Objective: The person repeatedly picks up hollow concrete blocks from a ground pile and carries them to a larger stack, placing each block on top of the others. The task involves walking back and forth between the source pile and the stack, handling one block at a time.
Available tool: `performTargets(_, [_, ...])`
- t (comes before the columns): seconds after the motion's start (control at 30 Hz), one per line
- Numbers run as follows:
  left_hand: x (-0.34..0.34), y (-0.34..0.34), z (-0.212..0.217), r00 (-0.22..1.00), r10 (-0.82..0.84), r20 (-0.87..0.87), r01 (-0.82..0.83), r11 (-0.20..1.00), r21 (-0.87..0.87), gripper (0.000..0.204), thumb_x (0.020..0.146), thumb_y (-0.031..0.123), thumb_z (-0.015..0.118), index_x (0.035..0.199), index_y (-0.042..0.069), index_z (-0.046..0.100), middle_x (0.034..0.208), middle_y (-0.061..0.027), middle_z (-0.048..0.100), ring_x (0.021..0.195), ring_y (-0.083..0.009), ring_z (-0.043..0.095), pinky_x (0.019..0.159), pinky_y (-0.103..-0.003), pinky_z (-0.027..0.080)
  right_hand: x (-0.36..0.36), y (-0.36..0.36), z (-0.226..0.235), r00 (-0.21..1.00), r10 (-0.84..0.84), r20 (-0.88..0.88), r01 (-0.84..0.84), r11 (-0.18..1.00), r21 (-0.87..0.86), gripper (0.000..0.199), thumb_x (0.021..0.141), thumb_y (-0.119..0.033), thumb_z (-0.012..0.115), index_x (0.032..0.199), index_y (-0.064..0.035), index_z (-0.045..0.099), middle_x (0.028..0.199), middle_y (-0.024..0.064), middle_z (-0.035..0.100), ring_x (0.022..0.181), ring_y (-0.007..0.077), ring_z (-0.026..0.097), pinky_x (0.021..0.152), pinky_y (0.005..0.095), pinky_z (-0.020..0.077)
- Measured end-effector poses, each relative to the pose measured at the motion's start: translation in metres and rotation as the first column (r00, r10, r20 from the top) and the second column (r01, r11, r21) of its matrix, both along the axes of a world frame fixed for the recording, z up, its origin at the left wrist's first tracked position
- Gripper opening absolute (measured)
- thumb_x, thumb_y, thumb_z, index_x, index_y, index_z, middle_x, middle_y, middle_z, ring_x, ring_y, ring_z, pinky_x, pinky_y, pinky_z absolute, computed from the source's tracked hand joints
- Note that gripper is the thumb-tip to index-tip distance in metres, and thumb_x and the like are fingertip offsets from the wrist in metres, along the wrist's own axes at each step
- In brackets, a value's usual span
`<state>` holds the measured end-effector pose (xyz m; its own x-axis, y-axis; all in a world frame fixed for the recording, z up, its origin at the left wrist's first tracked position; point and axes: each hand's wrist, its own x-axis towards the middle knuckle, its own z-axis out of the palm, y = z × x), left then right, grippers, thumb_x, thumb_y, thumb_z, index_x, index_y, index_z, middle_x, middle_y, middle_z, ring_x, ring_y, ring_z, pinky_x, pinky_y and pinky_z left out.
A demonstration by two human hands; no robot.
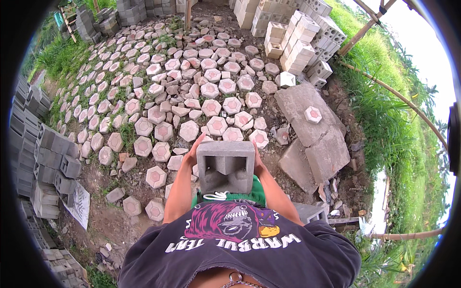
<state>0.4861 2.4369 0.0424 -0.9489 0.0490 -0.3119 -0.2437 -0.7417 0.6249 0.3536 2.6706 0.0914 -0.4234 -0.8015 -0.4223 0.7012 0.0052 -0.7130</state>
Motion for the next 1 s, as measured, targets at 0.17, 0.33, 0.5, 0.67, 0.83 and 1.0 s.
performTargets(0.17, [-0.031, 0.006, 0.024, 0.962, 0.137, 0.235, -0.116, 0.988, -0.101, 0.037, 0.083, 0.035, 0.048, 0.093, 0.004, 0.064, 0.087, -0.0073, 0.065, 0.079, -0.0198, 0.059, 0.077, -0.032, 0.047, -0.027, 0.001, -0.008, 0.999, -0.034, 0.038, 0.034, 0.999, 0.016, 0.081, 0.089, -0.068, 0.023, 0.132, -0.0037, 0.048, 0.129, 0.0104, 0.054, 0.116, 0.0237, 0.051, 0.102, 0.0368, 0.0367])
performTargets(0.33, [-0.076, 0.000, 0.007, 0.958, 0.133, 0.253, -0.137, 0.991, -0.001, 0.043, 0.079, 0.037, 0.044, 0.089, 0.001, 0.065, 0.082, -0.0089, 0.066, 0.074, -0.0216, 0.061, 0.070, -0.034, 0.049, -0.086, 0.004, -0.026, 0.997, 0.074, 0.008, -0.074, 0.973, 0.218, 0.071, 0.089, -0.059, 0.029, 0.125, -0.0024, 0.053, 0.121, 0.0103, 0.059, 0.109, 0.0231, 0.055, 0.093, 0.0366, 0.0423])
performTargets(0.5, [-0.131, -0.001, -0.012, 0.964, 0.127, 0.232, -0.084, 0.978, -0.190, 0.041, 0.078, 0.038, 0.044, 0.085, 0.003, 0.064, 0.081, -0.0098, 0.066, 0.071, -0.0226, 0.060, 0.069, -0.035, 0.049, -0.137, -0.005, -0.038, 0.987, -0.155, -0.044, 0.161, 0.958, 0.236, 0.038, 0.084, -0.037, 0.040, 0.089, -0.0060, 0.062, 0.091, 0.0093, 0.065, 0.080, 0.0177, 0.060, 0.071, 0.0332, 0.0475])
performTargets(0.67, [-0.205, -0.025, -0.055, 0.934, 0.072, 0.351, -0.071, 0.997, -0.017, 0.040, 0.077, 0.038, 0.049, 0.089, 0.003, 0.065, 0.085, -0.0119, 0.067, 0.072, -0.0252, 0.062, 0.072, -0.039, 0.051, -0.213, -0.019, -0.063, 0.973, -0.120, 0.197, 0.077, 0.974, 0.213, 0.036, 0.082, -0.035, 0.047, 0.089, -0.0038, 0.065, 0.085, 0.0105, 0.067, 0.077, 0.0225, 0.063, 0.075, 0.0354, 0.0495])
performTargets(0.83, [-0.254, -0.062, -0.054, 0.818, 0.116, 0.563, -0.096, 0.993, -0.066, 0.024, 0.074, 0.032, 0.050, 0.066, 0.010, 0.054, 0.067, -0.0075, 0.060, 0.059, -0.0236, 0.056, 0.060, -0.039, 0.048, -0.260, -0.071, -0.071, 0.927, -0.189, 0.325, 0.104, 0.960, 0.261, 0.052, 0.086, -0.050, 0.047, 0.107, -0.0039, 0.061, 0.100, 0.0137, 0.065, 0.084, 0.0266, 0.063, 0.079, 0.0381, 0.0493])
performTargets(1.0, [-0.317, -0.085, 0.024, 0.820, 0.161, 0.550, -0.070, 0.981, -0.183, 0.026, 0.072, 0.035, 0.049, 0.069, 0.010, 0.057, 0.070, -0.0079, 0.061, 0.059, -0.0244, 0.056, 0.060, -0.040, 0.047, -0.320, -0.099, -0.036, 0.932, -0.205, 0.298, 0.142, 0.965, 0.221, 0.036, 0.085, -0.041, 0.049, 0.085, -0.0085, 0.064, 0.079, 0.0072, 0.065, 0.070, 0.0213, 0.063, 0.063, 0.0355, 0.0509])
